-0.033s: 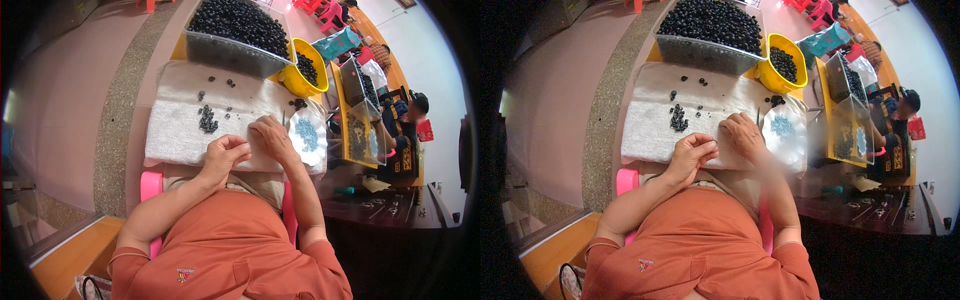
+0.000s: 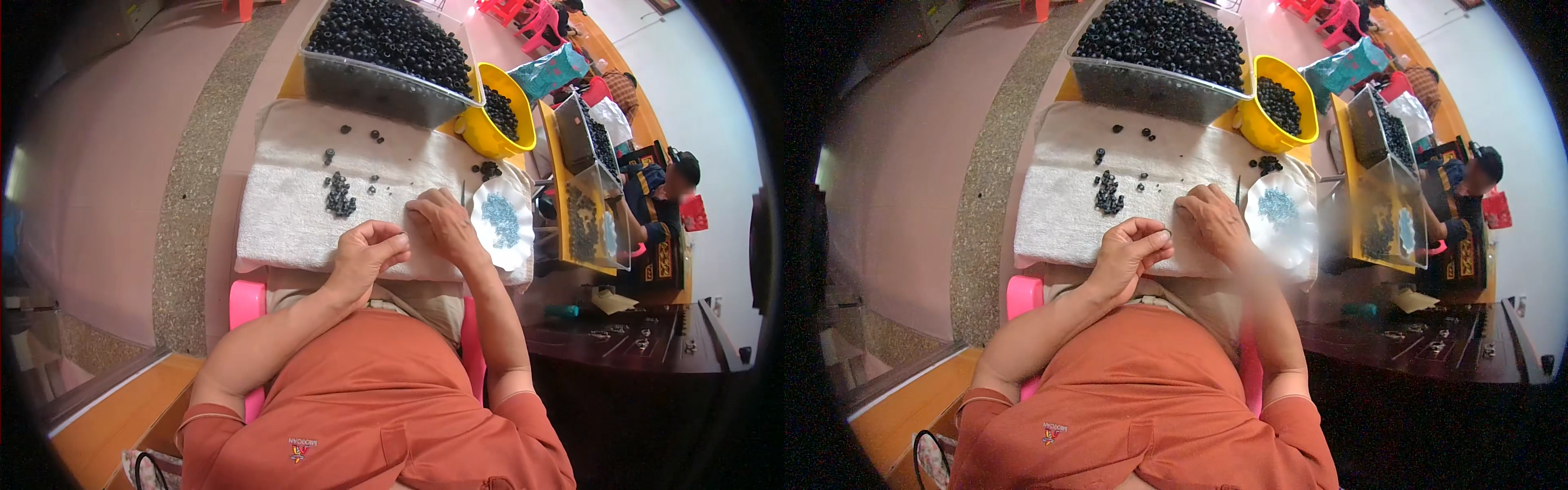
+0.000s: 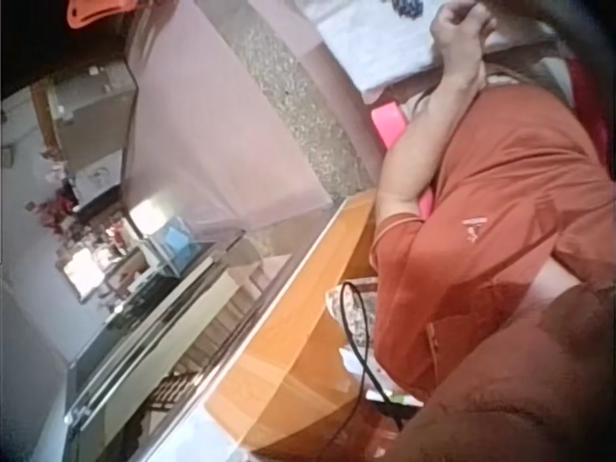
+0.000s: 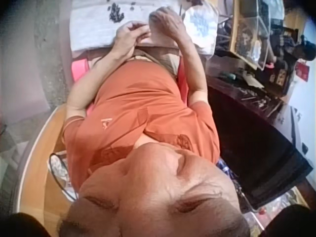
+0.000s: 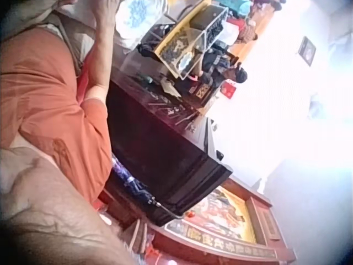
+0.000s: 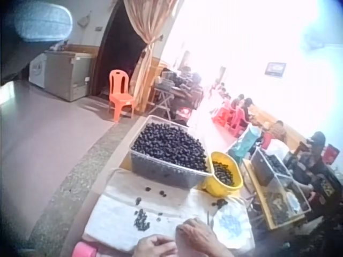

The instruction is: Sorting small black components from a large container into a small dish.

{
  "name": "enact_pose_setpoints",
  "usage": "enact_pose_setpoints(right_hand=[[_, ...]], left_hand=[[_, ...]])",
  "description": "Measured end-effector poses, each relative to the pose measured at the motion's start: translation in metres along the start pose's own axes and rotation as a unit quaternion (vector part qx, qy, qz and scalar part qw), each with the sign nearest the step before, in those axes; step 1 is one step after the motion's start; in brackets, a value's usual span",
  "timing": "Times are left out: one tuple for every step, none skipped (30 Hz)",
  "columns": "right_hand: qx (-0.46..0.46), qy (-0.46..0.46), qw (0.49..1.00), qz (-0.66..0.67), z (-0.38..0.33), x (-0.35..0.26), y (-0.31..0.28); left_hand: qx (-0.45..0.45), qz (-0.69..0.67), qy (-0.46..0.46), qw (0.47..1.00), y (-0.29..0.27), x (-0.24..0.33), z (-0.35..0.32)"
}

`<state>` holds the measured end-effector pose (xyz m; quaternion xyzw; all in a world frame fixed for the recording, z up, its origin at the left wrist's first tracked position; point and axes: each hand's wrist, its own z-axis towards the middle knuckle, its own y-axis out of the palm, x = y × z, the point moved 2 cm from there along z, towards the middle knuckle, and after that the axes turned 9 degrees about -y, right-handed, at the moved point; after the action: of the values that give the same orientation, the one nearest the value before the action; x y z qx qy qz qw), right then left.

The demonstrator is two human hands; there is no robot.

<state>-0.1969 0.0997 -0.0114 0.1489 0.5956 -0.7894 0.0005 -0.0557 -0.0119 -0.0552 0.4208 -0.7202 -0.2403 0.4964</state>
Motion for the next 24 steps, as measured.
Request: enact_pose_setpoints(right_hand=[[0.007, -0.002, 1.0, -0.002, -0.001, 0.001, 0.001], [0.014, -0.005, 1.0, -0.003, -0.001, 0.002, 0.002], [0.014, -0.004, 1.0, -0.004, -0.001, 0.001, 0.001], [0.005, -0.005, 1.0, -0.012, 0.0, 0.0, 0.002], [-0.004, -0.006, 1.0, -0.02, 0.001, -0.001, 0.001], [-0.003, -0.006, 1.0, -0.02, 0.001, -0.001, 0.0], [-0.007, -0.007, 1.0, -0.017, 0.002, 0.0, 0.0], [-0.011, -0.007, 1.0, -0.014, 0.002, 0.0, -0.001], [-0.011, -0.006, 1.0, -0.014, 0.004, 0.0, -0.003], [-0.025, -0.003, 1.0, -0.008, 0.007, 0.002, -0.003], [-0.039, 0.001, 0.999, -0.003, 0.008, 0.003, -0.003], [-0.04, 0.001, 0.999, -0.002, 0.009, 0.004, -0.003], [-0.037, 0.006, 0.999, -0.004, 0.01, 0.005, -0.002], [-0.035, 0.01, 0.999, -0.005, 0.01, 0.005, -0.002], [-0.035, 0.01, 0.999, -0.005, 0.01, 0.004, -0.002], [-0.031, 0.013, 0.999, -0.004, 0.01, 0.003, -0.003], [-0.027, 0.015, 1.0, -0.002, 0.01, 0.002, -0.003], [-0.027, 0.015, 1.0, -0.002, 0.01, 0.002, -0.002], [-0.015, 0.008, 1.0, -0.001, 0.01, 0.002, -0.002], [-0.003, 0.001, 1.0, 0.001, 0.01, 0.002, -0.002], [-0.003, 0.001, 1.0, 0.001, 0.008, 0.004, 0.0], [0.021, -0.002, 0.999, 0.028, 0.005, 0.007, 0.002], [0.044, -0.005, 0.997, 0.056, 0.003, 0.01, 0.003], [0.044, -0.005, 0.997, 0.056, 0.0, 0.012, 0.004]], left_hand=[[0.002, -0.001, -0.002, 1.0, 0.001, 0.0, 0.0], [0.0, 0.0, -0.002, 1.0, 0.001, 0.0, 0.0], [0.001, -0.002, -0.003, 1.0, 0.001, 0.0, 0.001], [0.003, -0.004, -0.003, 1.0, 0.0, -0.001, 0.001], [0.003, -0.003, -0.003, 1.0, 0.0, -0.001, 0.001], [0.003, -0.004, -0.001, 1.0, 0.0, -0.001, 0.001], [0.002, -0.006, 0.0, 1.0, 0.0, -0.001, 0.001], [0.002, -0.005, 0.0, 1.0, 0.0, -0.001, 0.001], [0.001, -0.004, 0.001, 1.0, 0.0, 0.0, 0.001], [0.0, -0.004, 0.002, 1.0, 0.0, 0.0, 0.001], [0.0, -0.004, 0.002, 1.0, 0.0, 0.0, 0.001], [0.003, -0.001, 0.001, 1.0, 0.0, 0.0, 0.0], [0.005, 0.002, 0.001, 1.0, 0.001, 0.001, 0.001], [0.004, 0.002, 0.001, 1.0, 0.0, 0.001, 0.001], [0.003, 0.001, -0.002, 1.0, 0.0, 0.0, 0.001], [0.002, 0.0, -0.004, 1.0, 0.0, 0.0, 0.001], [0.002, 0.0, -0.004, 1.0, 0.0, 0.0, 0.001], [0.002, 0.001, -0.004, 1.0, 0.0, 0.0, 0.001], [0.002, 0.003, -0.004, 1.0, 0.0, 0.001, 0.001], [0.002, 0.003, -0.004, 1.0, 0.001, 0.0, 0.0], [0.003, 0.001, -0.005, 1.0, 0.001, 0.0, 0.0], [0.004, -0.001, -0.004, 1.0, 0.001, 0.0, 0.0], [0.005, -0.001, -0.004, 1.0, 0.001, 0.0, 0.0], [0.006, 0.003, -0.005, 1.0, 0.001, 0.0, 0.001]])
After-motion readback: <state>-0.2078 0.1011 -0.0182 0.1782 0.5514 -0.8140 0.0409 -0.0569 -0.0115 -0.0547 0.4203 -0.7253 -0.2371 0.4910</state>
